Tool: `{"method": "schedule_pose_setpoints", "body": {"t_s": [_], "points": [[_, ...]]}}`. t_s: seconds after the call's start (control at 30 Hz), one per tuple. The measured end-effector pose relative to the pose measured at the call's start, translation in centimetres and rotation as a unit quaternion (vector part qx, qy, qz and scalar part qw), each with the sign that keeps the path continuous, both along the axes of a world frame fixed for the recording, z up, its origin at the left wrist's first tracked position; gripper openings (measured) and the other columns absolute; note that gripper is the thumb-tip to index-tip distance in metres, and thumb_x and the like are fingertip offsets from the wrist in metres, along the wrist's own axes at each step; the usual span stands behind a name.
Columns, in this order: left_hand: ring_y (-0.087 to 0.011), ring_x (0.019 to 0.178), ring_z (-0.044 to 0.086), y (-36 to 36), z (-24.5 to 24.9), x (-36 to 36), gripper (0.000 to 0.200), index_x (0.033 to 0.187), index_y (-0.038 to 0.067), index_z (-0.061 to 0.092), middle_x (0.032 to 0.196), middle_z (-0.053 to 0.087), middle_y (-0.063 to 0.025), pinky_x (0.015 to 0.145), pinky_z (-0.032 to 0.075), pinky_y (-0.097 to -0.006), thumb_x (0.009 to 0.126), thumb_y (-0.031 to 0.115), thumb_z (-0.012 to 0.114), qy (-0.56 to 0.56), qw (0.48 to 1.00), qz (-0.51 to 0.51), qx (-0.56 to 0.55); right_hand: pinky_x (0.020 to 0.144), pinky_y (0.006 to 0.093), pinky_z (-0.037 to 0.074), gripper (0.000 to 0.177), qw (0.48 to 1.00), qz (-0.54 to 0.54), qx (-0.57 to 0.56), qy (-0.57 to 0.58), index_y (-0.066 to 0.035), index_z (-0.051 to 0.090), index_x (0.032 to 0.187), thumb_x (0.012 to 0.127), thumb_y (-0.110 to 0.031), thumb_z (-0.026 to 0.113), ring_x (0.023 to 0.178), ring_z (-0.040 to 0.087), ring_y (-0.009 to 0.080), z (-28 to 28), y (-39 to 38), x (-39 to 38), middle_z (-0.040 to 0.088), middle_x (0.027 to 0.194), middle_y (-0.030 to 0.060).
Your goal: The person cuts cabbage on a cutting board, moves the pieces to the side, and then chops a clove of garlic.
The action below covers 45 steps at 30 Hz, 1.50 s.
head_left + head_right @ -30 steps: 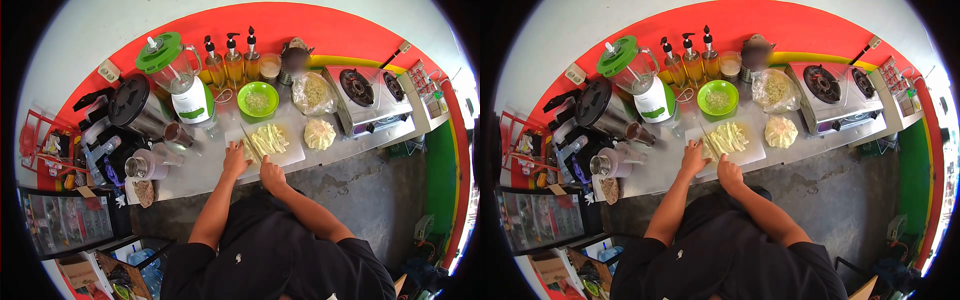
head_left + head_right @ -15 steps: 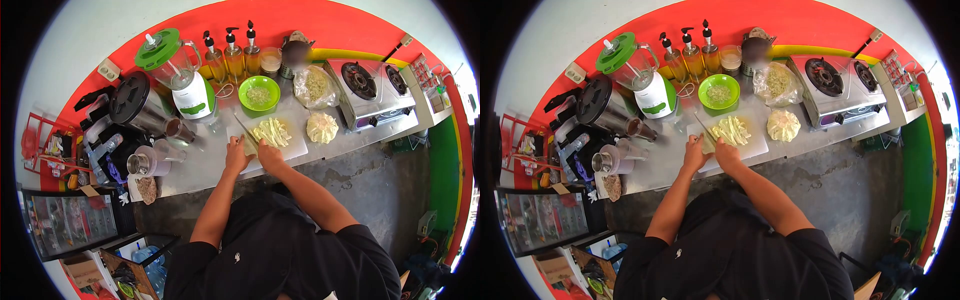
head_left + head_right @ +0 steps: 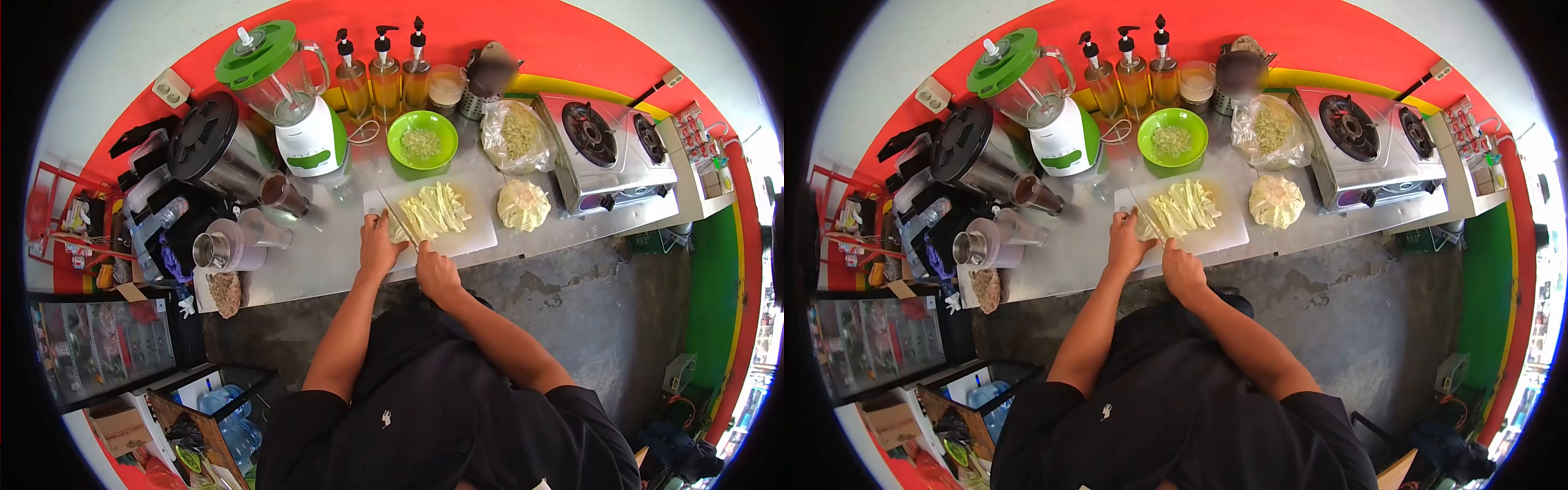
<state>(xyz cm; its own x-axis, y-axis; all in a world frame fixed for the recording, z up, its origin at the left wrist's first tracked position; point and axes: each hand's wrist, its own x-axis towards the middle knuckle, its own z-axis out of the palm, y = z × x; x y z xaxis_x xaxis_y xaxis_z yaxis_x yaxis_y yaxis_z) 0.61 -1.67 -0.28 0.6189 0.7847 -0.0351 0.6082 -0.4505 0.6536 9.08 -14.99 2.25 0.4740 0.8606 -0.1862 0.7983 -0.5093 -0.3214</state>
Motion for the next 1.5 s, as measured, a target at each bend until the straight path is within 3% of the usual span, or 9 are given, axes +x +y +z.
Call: {"method": "schedule_pose_setpoints", "body": {"t_s": [0.3, 0.4, 0.47, 0.6, 0.67, 0.83, 0.93, 1.07, 1.5], "points": [[-0.0369, 0.114, 0.05, 0.0, -0.1, 0.0, 0.095, 0.145, 0.002, 0.043, 0.125, 0.047, -0.0155, 0.097, 0.047, -0.0428, 0.065, 0.021, 0.089, 0.025, 1.0, -0.001, 0.001, 0.066, 0.0516, 0.058, 0.013, 1.0, 0.009, -0.005, 0.005, 0.002, 0.047, 0.101, 0.092, -0.007, 0.051, 0.074, 0.07, 0.0431, -0.2, -0.6, 0.3, 0.068, 0.076, 0.0257], [-0.0361, 0.113, 0.051, -0.3, -0.5, -0.5, 0.087, 0.145, 0.004, 0.045, 0.124, 0.048, -0.0163, 0.095, 0.047, -0.0418, 0.069, 0.02, 0.086, -0.028, 0.999, 0.002, 0.036, 0.067, 0.0512, 0.058, 0.014, 0.999, 0.001, -0.035, 0.015, 0.003, 0.048, 0.101, 0.092, -0.007, 0.051, 0.075, 0.07, 0.0426, 0.2, -0.3, 0.5, 0.068, 0.077, 0.0257], [-0.0314, 0.098, 0.06, -0.5, -1.0, -1.1, 0.063, 0.133, 0.008, 0.058, 0.117, 0.052, -0.0151, 0.084, 0.052, -0.0399, 0.075, 0.017, 0.081, -0.129, 0.99, 0.035, 0.039, 0.067, 0.0509, 0.058, 0.015, 0.999, 0.006, -0.033, 0.012, 0.003, 0.048, 0.102, 0.092, -0.007, 0.051, 0.075, 0.071, 0.0424, 0.6, -0.4, 0.3, 0.068, 0.077, 0.0255], [-0.0288, 0.077, 0.064, -0.3, -1.2, -1.3, 0.041, 0.121, 0.008, 0.066, 0.107, 0.057, -0.0131, 0.074, 0.053, -0.0386, 0.081, 0.012, 0.074, -0.104, 0.991, 0.083, -0.017, 0.066, 0.0502, 0.058, 0.015, 0.999, 0.013, -0.039, 0.0, 0.003, 0.048, 0.103, 0.091, -0.007, 0.051, 0.075, 0.071, 0.042, 0.6, -0.4, 0.1, 0.068, 0.076, 0.0247], [-0.0299, 0.068, 0.064, 0.2, -1.9, -1.3, 0.032, 0.113, 0.005, 0.068, 0.099, 0.06, -0.0129, 0.07, 0.053, -0.0397, 0.081, 0.01, 0.072, -0.116, 0.991, 0.055, 0.044, 0.062, 0.0471, 0.059, 0.015, 0.999, 0.021, -0.027, -0.03, 0.002, 0.05, 0.103, 0.092, -0.008, 0.052, 0.071, 0.071, 0.0384, 0.4, -0.5, -0.1, 0.069, 0.073, 0.0215], [-0.0323, 0.074, 0.065, 0.5, -1.4, -1.1, 0.029, 0.11, 0.004, 0.069, 0.098, 0.061, -0.0143, 0.072, 0.053, -0.0412, 0.081, 0.008, 0.072, -0.091, 0.994, 0.049, 0.044, 0.056, 0.0431, 0.059, 0.014, 0.998, 0.027, -0.009, -0.061, 0.0, 0.051, 0.102, 0.093, -0.01, 0.053, 0.064, 0.072, 0.0343, 0.9, -0.6, -0.8, 0.069, 0.068, 0.0172], [-0.034, 0.081, 0.065, 0.4, -1.1, -0.9, 0.03, 0.109, 0.003, 0.069, 0.099, 0.062, -0.0145, 0.075, 0.053, -0.042, 0.079, 0.007, 0.072, -0.088, 0.994, 0.042, 0.058, 0.061, 0.0475, 0.059, 0.014, 0.998, 0.028, -0.033, -0.039, 0.002, 0.048, 0.1, 0.09, -0.007, 0.054, 0.069, 0.071, 0.0388, 1.0, -0.6, -1.0, 0.068, 0.071, 0.0215], [-0.0363, 0.091, 0.063, 0.4, -0.7, -0.6, 0.032, 0.109, 0.002, 0.068, 0.1, 0.062, -0.0151, 0.08, 0.052, -0.0432, 0.077, 0.003, 0.071, -0.079, 0.995, 0.037, 0.053, 0.055, 0.0416, 0.059, 0.01, 0.994, 0.037, -0.036, -0.099, -0.003, 0.05, 0.098, 0.094, -0.012, 0.052, 0.063, 0.072, 0.0314, 0.8, -1.0, -1.1, 0.069, 0.068, 0.0154], [-0.0393, 0.093, 0.062, 0.1, -1.2, -0.6, 0.03, 0.107, 0.002, 0.067, 0.101, 0.063, -0.0169, 0.083, 0.051, -0.0441, 0.076, 0.003, 0.072, -0.099, 0.994, 0.04, 0.037, 0.056, 0.0431, 0.059, 0.011, 0.996, 0.025, -0.062, -0.053, -0.003, 0.047, 0.103, 0.095, -0.011, 0.049, 0.067, 0.073, 0.0336, -1.0, -0.2, 0.0, 0.07, 0.073, 0.0186]]}}
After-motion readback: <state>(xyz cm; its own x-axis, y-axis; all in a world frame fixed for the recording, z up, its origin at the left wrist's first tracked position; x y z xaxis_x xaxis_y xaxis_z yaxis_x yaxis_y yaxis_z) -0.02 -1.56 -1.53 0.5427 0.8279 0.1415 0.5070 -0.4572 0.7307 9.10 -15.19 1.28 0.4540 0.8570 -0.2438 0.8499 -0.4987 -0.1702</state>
